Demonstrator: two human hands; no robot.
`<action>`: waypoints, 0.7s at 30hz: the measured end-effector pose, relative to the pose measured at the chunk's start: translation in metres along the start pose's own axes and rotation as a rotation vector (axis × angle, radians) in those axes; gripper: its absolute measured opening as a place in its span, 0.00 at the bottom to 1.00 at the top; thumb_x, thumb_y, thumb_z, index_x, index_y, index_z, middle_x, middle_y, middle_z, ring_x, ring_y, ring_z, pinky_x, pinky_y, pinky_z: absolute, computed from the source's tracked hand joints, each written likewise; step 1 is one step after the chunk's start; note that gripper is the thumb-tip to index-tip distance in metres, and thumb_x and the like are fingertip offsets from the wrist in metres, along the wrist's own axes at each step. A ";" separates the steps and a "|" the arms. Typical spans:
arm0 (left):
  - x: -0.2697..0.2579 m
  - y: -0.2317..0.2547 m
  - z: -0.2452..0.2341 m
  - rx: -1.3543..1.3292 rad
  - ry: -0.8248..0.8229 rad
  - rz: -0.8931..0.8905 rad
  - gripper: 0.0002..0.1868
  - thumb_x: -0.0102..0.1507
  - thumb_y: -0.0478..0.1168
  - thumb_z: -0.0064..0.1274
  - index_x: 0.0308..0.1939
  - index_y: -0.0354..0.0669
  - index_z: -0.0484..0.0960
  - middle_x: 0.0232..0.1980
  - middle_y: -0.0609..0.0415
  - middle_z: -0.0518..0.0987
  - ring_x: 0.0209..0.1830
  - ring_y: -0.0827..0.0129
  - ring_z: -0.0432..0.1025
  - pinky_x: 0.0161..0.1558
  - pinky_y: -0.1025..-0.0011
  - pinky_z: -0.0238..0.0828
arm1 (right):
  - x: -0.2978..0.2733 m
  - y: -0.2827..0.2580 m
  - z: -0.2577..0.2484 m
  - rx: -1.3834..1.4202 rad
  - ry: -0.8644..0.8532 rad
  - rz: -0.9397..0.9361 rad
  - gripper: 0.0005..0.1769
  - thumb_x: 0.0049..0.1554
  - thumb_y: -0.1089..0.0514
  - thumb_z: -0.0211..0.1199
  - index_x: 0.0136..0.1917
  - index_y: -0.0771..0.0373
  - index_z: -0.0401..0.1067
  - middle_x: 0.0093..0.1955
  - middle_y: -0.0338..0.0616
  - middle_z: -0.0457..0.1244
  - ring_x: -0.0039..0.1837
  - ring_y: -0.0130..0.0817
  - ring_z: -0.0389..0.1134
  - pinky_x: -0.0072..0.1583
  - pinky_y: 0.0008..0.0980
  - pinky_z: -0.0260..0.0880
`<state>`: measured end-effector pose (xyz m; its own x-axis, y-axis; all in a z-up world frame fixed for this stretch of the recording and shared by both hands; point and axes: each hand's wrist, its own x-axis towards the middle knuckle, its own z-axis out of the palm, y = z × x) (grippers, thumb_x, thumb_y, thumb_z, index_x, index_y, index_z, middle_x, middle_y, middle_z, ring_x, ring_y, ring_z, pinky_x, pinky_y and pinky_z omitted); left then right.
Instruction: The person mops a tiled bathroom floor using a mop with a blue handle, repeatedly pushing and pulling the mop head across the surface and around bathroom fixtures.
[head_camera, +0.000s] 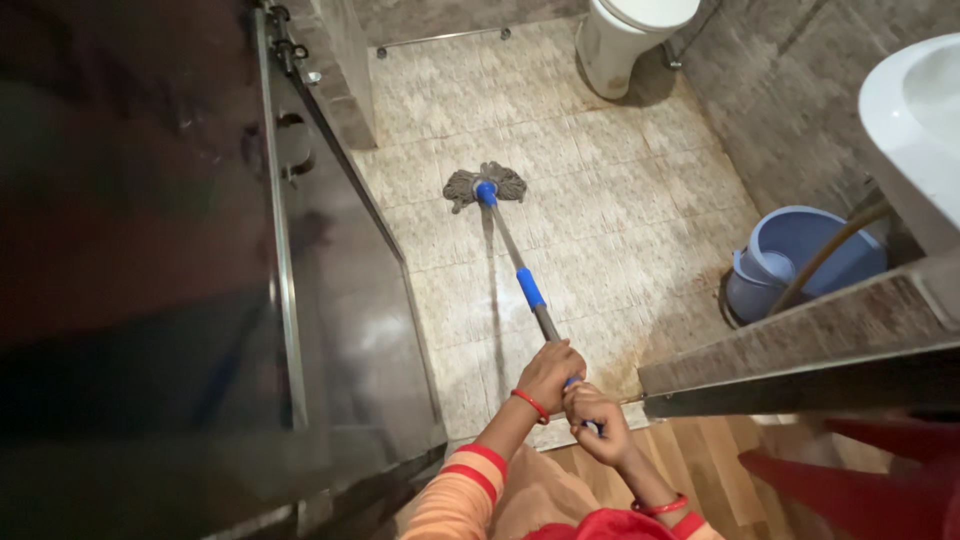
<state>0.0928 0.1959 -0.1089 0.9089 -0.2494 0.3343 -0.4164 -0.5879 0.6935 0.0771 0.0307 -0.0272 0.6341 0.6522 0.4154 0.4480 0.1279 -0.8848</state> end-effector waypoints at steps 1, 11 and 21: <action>-0.008 0.008 0.004 -0.015 0.003 -0.013 0.11 0.54 0.39 0.60 0.38 0.47 0.78 0.46 0.44 0.78 0.64 0.39 0.68 0.69 0.52 0.61 | -0.008 -0.008 0.001 0.004 0.005 -0.012 0.06 0.40 0.66 0.58 0.27 0.65 0.62 0.29 0.44 0.60 0.39 0.42 0.64 0.56 0.45 0.65; -0.043 0.152 -0.008 -0.101 0.073 0.085 0.21 0.49 0.38 0.63 0.45 0.47 0.75 0.47 0.49 0.78 0.60 0.45 0.70 0.68 0.52 0.61 | -0.075 -0.125 -0.019 0.045 0.062 0.019 0.12 0.45 0.58 0.61 0.28 0.67 0.64 0.30 0.48 0.61 0.39 0.43 0.65 0.53 0.43 0.66; -0.024 0.188 -0.019 -0.172 0.034 0.354 0.18 0.44 0.47 0.61 0.34 0.47 0.77 0.34 0.54 0.77 0.36 0.56 0.74 0.41 0.61 0.71 | -0.064 -0.160 -0.025 0.096 0.011 -0.206 0.16 0.54 0.54 0.62 0.29 0.64 0.66 0.31 0.45 0.64 0.38 0.44 0.69 0.48 0.43 0.71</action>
<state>-0.0080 0.1062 0.0260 0.7082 -0.3862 0.5911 -0.7046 -0.3322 0.6271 -0.0196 -0.0498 0.0929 0.5427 0.5967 0.5911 0.5072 0.3282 -0.7969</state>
